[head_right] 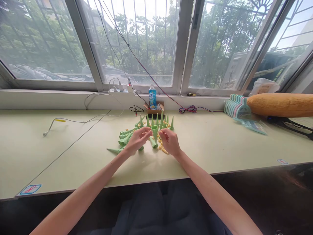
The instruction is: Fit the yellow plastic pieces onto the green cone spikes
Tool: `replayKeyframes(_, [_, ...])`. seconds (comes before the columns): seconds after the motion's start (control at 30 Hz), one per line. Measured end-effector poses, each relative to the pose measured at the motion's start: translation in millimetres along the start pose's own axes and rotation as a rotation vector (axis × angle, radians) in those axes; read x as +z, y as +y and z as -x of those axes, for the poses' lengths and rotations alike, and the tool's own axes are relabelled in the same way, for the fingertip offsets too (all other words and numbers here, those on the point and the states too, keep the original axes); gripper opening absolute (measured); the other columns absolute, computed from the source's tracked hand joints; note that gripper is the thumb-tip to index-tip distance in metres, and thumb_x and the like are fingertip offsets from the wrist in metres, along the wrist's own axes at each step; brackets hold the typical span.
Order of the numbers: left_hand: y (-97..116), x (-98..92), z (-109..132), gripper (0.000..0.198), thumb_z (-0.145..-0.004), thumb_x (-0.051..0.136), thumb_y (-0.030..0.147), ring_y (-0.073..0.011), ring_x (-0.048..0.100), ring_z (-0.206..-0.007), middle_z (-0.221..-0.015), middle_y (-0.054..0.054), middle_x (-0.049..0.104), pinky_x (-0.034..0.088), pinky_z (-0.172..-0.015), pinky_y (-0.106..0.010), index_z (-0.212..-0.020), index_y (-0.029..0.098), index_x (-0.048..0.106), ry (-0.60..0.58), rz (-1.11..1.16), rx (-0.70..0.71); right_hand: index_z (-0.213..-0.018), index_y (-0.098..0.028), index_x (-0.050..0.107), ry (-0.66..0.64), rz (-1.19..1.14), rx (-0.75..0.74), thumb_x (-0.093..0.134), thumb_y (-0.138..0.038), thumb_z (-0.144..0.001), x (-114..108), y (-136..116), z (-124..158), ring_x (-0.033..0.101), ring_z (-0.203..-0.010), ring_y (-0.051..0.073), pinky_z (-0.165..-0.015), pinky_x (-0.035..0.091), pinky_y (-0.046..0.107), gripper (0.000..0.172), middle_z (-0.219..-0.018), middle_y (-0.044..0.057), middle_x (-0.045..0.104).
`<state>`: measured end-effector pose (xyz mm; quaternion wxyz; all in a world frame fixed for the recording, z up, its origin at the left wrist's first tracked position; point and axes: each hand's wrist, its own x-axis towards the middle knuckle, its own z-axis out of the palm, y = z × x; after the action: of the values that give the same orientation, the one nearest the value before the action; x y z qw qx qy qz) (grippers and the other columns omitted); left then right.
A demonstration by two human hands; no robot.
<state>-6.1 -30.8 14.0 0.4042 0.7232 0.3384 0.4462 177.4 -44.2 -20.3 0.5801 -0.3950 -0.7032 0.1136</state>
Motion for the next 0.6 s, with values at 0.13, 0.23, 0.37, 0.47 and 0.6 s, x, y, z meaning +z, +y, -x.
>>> replayKeyframes(0.13, [1.1, 1.0, -1.1, 0.054, -0.086, 0.05, 0.063, -0.0067, 0.038, -0.046, -0.061, -0.002, 0.056, 0.027, -0.041, -0.02, -0.072, 0.014, 0.068, 0.013, 0.059, -0.047, -0.086, -0.018, 0.062, 0.028, 0.011, -0.033, 0.048, -0.041, -0.096, -0.3, 1.6, 0.2, 0.056, -0.061, 0.012, -0.056, 0.048, 0.024, 0.029, -0.076, 0.003, 0.061])
replayKeyframes(0.23, [2.1, 1.4, -1.3, 0.064, -0.087, 0.042, 0.067, -0.0068, 0.034, -0.043, -0.052, -0.002, 0.052, 0.025, -0.041, -0.022, -0.063, 0.014, 0.067, -0.023, 0.086, -0.098, -0.089, -0.019, 0.065, 0.012, 0.029, -0.058, 0.049, -0.039, -0.096, -0.5, 2.8, 0.3, 0.058, -0.066, 0.013, -0.058, 0.048, 0.024, 0.027, -0.083, 0.005, 0.064])
replayKeyframes(0.37, [0.5, 1.0, -1.9, 0.069, -0.087, 0.037, 0.07, -0.0074, 0.032, -0.043, -0.049, -0.003, 0.051, 0.024, -0.041, -0.023, -0.059, 0.014, 0.066, -0.09, 0.107, -0.139, -0.093, -0.02, 0.068, -0.017, 0.056, -0.091, 0.049, -0.038, -0.096, -0.8, 1.6, 0.0, 0.059, -0.067, 0.014, -0.059, 0.048, 0.026, 0.026, -0.09, 0.007, 0.068])
replayKeyframes(0.47, [-1.5, 1.5, -2.4, 0.07, -0.085, 0.038, 0.072, -0.0098, 0.041, -0.046, -0.046, -0.003, 0.047, 0.027, -0.043, -0.022, -0.052, 0.014, 0.06, -0.102, 0.072, -0.167, -0.095, -0.021, 0.069, -0.029, 0.074, -0.109, 0.05, -0.037, -0.096, -0.6, -0.8, -0.5, 0.06, -0.067, 0.014, -0.06, 0.049, 0.027, 0.026, -0.092, 0.007, 0.069])
replayKeyframes(0.6, [-1.3, 2.7, -1.8, 0.069, -0.081, 0.045, 0.074, -0.0138, 0.053, -0.053, -0.045, -0.004, 0.047, 0.03, -0.044, -0.022, -0.048, 0.015, 0.055, -0.078, 0.065, -0.201, -0.097, -0.021, 0.07, -0.037, 0.089, -0.134, 0.05, -0.037, -0.096, -0.1, -1.2, -0.8, 0.059, -0.066, 0.013, -0.058, 0.047, 0.026, 0.025, -0.092, 0.007, 0.069])
